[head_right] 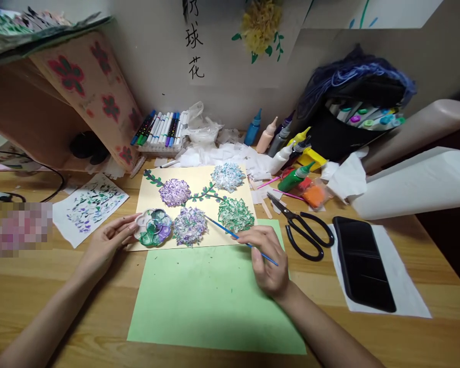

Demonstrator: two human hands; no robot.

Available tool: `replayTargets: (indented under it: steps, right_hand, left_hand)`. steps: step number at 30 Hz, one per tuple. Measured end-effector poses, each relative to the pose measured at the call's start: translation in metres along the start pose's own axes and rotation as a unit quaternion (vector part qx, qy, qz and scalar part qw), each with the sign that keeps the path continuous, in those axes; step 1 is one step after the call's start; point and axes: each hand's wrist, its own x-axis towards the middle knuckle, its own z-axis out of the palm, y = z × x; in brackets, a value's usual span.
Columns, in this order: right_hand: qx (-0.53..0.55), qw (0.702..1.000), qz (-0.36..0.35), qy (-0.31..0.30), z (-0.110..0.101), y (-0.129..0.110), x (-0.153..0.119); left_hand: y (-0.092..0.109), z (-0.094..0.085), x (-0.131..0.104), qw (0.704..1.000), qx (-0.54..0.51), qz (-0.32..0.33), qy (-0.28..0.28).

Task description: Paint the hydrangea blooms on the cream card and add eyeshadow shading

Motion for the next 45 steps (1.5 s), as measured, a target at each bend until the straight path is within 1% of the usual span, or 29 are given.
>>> replayTargets:
  steps: [4, 7, 12, 15, 17, 19, 21, 23, 27, 32, 38, 40, 43, 44, 45]
  right_hand:
    - [-0.001, 1.0, -0.008, -0.027, 0.0, 0.0, 0.001]
    - [-0.013, 1.0, -0.01, -0.023, 0.0, 0.0, 0.002]
    - [-0.025, 0.999, -0.01, -0.018, 0.001, -0.001, 0.003]
    - [-0.02, 1.0, -0.017, -0.005, 0.0, -0.001, 0.0]
    - [-0.006, 0.999, -0.026, 0.029, 0.0, -0.002, -0.002]
    - [0.015, 0.999, -0.026, 0.044, 0.001, -0.005, -0.002]
    - [0.035, 0.999, -0.018, 0.033, 0.003, -0.01, 0.003]
    - [0.04, 0.999, -0.018, 0.007, 0.005, -0.017, 0.011]
    - [0.025, 0.999, -0.034, -0.035, 0.01, -0.029, 0.032]
    - [0.005, 0.997, -0.047, -0.066, 0.012, -0.035, 0.048]
    - [0.01, 0.998, -0.044, -0.053, 0.006, -0.039, 0.056]
    - [0.026, 0.999, -0.03, -0.021, 0.006, -0.036, 0.054]
    - [0.041, 0.995, -0.01, 0.085, 0.006, -0.025, 0.044]
    - [0.04, 0.993, -0.005, 0.108, 0.006, -0.021, 0.038]
    - [0.037, 0.992, 0.001, 0.119, 0.007, -0.017, 0.033]
  left_hand:
    - [0.0, -0.001, 0.0, 1.0, 0.005, -0.008, 0.004]
    - [-0.001, -0.002, 0.002, 1.0, 0.008, -0.016, 0.006]
    - [0.0, -0.001, 0.003, 0.998, -0.012, -0.008, 0.055]
    - [0.005, 0.008, 0.002, 0.997, -0.034, -0.002, 0.07]
    - [0.009, 0.018, 0.0, 0.996, -0.038, 0.014, 0.076]
    - [0.015, 0.029, -0.002, 0.995, -0.038, 0.039, 0.083]
    - [0.021, 0.04, -0.003, 0.994, -0.042, 0.063, 0.085]
    - [0.027, 0.049, -0.005, 0.992, -0.043, 0.084, 0.081]
    - [0.036, 0.061, -0.009, 0.988, -0.045, 0.133, 0.071]
    - [0.04, 0.07, -0.013, 0.982, -0.037, 0.168, 0.074]
    - [0.041, 0.074, -0.012, 0.981, -0.045, 0.172, 0.08]
    - [0.039, 0.074, -0.011, 0.98, -0.044, 0.174, 0.085]
    - [0.035, 0.069, -0.008, 0.979, -0.045, 0.175, 0.098]
    - [0.033, 0.066, -0.007, 0.978, -0.048, 0.172, 0.105]
    - [0.031, 0.063, -0.006, 0.978, -0.052, 0.166, 0.112]
